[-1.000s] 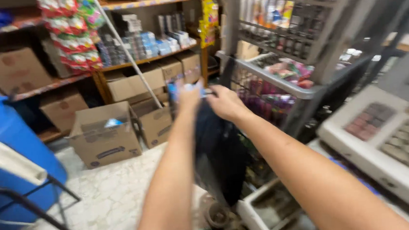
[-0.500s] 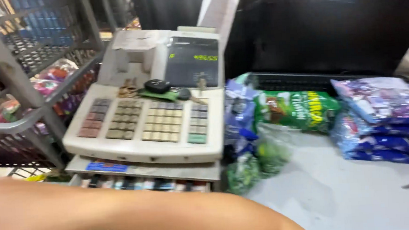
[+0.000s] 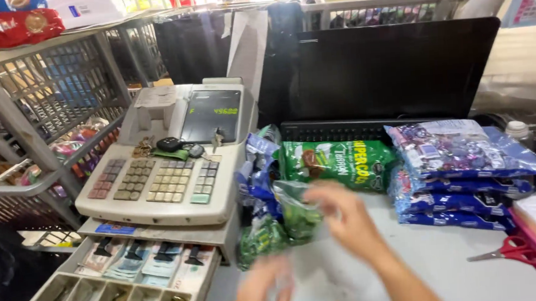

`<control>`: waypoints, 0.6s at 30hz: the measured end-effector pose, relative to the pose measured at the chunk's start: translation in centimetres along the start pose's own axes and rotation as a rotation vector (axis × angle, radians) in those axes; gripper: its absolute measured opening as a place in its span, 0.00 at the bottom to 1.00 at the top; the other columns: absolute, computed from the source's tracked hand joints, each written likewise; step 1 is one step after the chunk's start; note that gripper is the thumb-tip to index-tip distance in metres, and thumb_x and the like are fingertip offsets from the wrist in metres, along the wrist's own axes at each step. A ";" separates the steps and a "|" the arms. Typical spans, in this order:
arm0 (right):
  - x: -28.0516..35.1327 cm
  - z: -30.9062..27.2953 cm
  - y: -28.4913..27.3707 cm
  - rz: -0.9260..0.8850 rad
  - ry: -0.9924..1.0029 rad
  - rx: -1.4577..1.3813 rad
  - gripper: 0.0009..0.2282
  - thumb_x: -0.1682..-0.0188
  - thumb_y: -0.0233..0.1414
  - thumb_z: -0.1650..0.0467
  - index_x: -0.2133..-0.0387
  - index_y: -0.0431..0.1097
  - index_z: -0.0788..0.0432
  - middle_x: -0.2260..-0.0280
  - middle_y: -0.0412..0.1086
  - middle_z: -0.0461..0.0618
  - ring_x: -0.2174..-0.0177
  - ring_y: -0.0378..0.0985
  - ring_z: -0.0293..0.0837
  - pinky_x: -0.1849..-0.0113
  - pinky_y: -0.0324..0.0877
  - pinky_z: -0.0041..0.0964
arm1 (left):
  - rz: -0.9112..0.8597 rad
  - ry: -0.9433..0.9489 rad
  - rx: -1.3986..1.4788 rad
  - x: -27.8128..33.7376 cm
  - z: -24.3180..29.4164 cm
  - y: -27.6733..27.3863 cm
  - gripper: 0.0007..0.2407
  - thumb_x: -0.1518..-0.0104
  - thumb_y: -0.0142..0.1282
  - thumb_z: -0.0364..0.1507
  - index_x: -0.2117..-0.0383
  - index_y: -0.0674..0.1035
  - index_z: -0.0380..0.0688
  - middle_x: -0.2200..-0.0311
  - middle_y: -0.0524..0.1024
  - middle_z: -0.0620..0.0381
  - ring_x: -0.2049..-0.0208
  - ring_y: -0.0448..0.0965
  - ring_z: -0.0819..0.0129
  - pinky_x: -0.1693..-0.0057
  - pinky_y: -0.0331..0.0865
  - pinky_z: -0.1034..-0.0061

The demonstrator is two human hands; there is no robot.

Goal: Bagging small candies and organizing snack bags on a checkout counter

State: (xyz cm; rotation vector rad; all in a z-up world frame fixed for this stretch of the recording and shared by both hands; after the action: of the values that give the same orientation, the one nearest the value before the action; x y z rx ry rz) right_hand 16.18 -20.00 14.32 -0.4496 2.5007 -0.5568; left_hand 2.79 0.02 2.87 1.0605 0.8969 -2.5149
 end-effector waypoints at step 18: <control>-11.1 20.3 -9.0 -0.014 0.305 0.900 0.26 0.62 0.65 0.64 0.48 0.67 0.44 0.41 0.58 0.47 0.34 0.50 0.57 0.43 0.39 0.87 | -0.180 -0.293 -0.774 -16.2 -2.5 6.2 0.03 0.47 0.58 0.32 0.76 0.81 0.52 0.70 0.78 0.65 0.61 0.72 0.57 0.51 0.58 0.58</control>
State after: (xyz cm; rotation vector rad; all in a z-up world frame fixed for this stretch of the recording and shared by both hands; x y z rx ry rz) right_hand 38.27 -29.06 7.64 -0.0234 2.1923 -1.7347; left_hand 18.29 -3.02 10.42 0.3658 1.7093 -2.0337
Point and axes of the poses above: each hand's wrist, its own x-axis away from the middle knuckle, its own y-axis out of the palm, z = x × y, the point moved 4 cm from there along -x, towards the middle knuckle
